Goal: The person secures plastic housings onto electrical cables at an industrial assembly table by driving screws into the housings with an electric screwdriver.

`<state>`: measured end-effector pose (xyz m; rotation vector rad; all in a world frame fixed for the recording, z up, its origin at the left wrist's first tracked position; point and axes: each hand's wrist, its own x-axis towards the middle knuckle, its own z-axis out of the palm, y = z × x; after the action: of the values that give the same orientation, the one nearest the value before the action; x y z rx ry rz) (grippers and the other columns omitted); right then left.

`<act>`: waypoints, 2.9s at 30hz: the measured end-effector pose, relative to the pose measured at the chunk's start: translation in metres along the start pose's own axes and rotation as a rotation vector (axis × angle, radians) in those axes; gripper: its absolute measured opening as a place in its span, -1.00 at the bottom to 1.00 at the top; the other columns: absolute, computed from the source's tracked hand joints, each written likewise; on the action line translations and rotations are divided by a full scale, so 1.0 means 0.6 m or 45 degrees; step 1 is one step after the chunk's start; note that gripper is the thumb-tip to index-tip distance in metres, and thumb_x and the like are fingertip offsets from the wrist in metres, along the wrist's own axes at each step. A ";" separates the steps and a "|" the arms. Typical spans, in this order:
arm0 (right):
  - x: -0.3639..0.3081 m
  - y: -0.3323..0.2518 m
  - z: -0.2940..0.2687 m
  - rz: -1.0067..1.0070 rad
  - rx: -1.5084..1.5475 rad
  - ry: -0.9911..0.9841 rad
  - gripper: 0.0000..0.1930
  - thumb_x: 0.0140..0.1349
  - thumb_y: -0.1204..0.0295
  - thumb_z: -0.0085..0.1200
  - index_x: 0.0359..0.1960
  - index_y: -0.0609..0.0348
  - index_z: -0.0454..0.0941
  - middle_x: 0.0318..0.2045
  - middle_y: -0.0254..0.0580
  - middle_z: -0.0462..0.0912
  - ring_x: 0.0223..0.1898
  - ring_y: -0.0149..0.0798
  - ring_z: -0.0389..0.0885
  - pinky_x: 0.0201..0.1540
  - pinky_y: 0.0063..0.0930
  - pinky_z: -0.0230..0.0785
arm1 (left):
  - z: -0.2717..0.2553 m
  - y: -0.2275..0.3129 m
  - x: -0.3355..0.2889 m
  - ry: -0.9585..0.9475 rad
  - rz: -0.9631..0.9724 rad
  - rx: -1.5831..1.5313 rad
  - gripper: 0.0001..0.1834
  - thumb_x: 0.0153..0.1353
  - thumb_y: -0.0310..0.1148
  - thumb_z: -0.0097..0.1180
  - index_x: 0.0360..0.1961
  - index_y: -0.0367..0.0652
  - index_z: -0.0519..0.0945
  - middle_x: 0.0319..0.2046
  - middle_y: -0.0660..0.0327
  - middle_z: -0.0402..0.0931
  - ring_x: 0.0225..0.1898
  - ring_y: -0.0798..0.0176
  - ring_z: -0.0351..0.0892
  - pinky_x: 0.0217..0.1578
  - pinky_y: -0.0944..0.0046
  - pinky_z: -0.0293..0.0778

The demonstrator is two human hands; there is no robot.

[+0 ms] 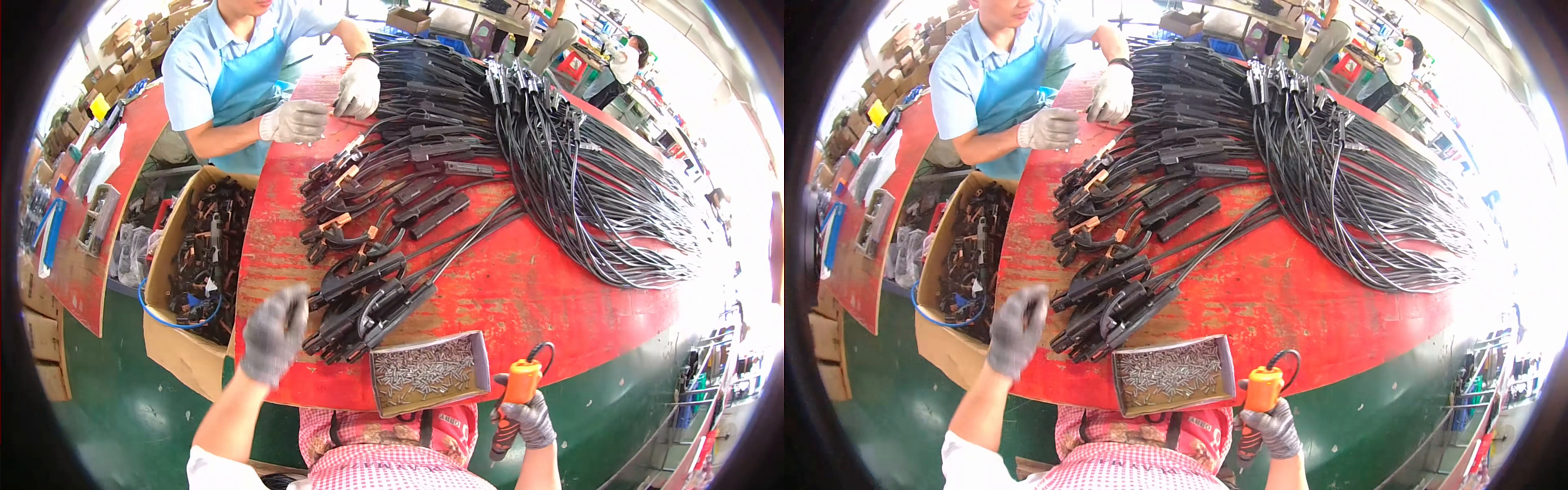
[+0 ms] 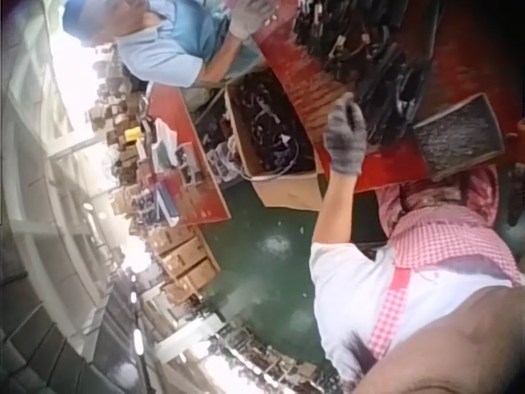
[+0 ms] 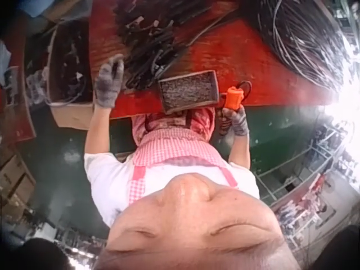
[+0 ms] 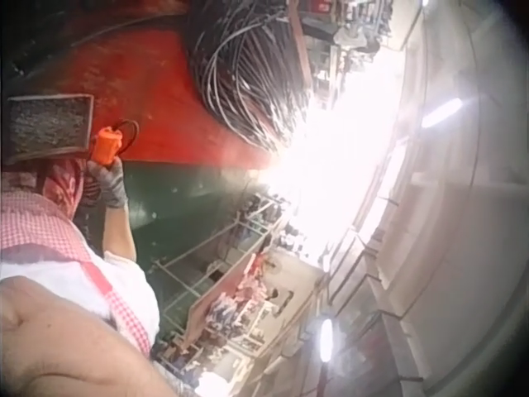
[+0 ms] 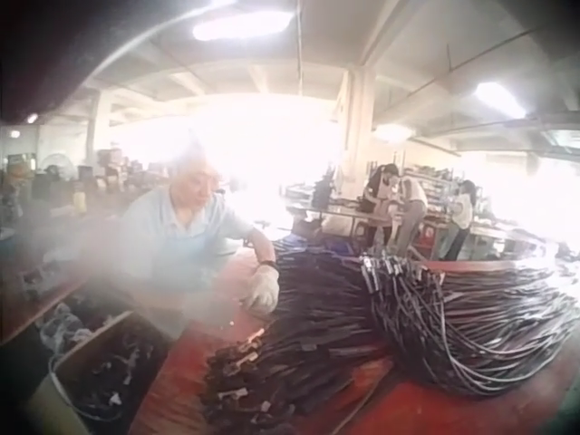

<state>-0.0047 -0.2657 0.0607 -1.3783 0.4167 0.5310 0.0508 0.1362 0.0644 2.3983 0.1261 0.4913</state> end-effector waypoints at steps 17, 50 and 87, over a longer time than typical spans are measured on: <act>-0.002 -0.004 0.010 -0.068 0.191 0.011 -0.46 -0.23 0.45 0.25 -0.13 0.32 0.36 -0.26 0.02 0.52 -0.54 -0.19 0.58 -0.48 -0.34 0.50 | 0.119 -0.009 0.098 -0.900 0.012 0.220 -0.69 0.08 -0.14 -0.09 -0.40 -0.16 0.54 -0.49 -0.03 0.51 -0.36 -0.03 0.51 -0.30 0.05 0.38; -0.008 -0.011 0.019 -0.124 0.226 -0.080 -0.53 -0.17 0.46 0.22 -0.16 0.30 0.37 -0.31 -0.08 0.53 -0.51 -0.27 0.56 -0.43 -0.43 0.47 | 0.201 0.006 0.117 -0.483 0.115 0.509 -0.70 0.04 -0.18 0.05 -0.36 -0.21 0.46 -0.48 0.03 0.52 -0.35 0.02 0.54 -0.30 0.09 0.44; 0.029 -0.032 0.044 -0.334 0.734 -0.427 -0.51 -0.19 0.37 0.18 -0.18 0.27 0.32 -0.47 -0.05 0.50 -0.49 -0.10 0.56 -0.40 -0.30 0.47 | 0.229 0.269 -0.020 -1.424 -1.143 -1.580 -0.83 0.18 -0.31 -0.04 -0.24 -0.12 0.43 -0.46 0.30 0.45 -0.48 0.42 0.46 -0.44 0.41 0.44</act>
<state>0.0198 -0.2396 0.0706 -0.7536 0.0951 0.3746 0.0856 -0.0733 0.0679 0.9255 0.2592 -0.9399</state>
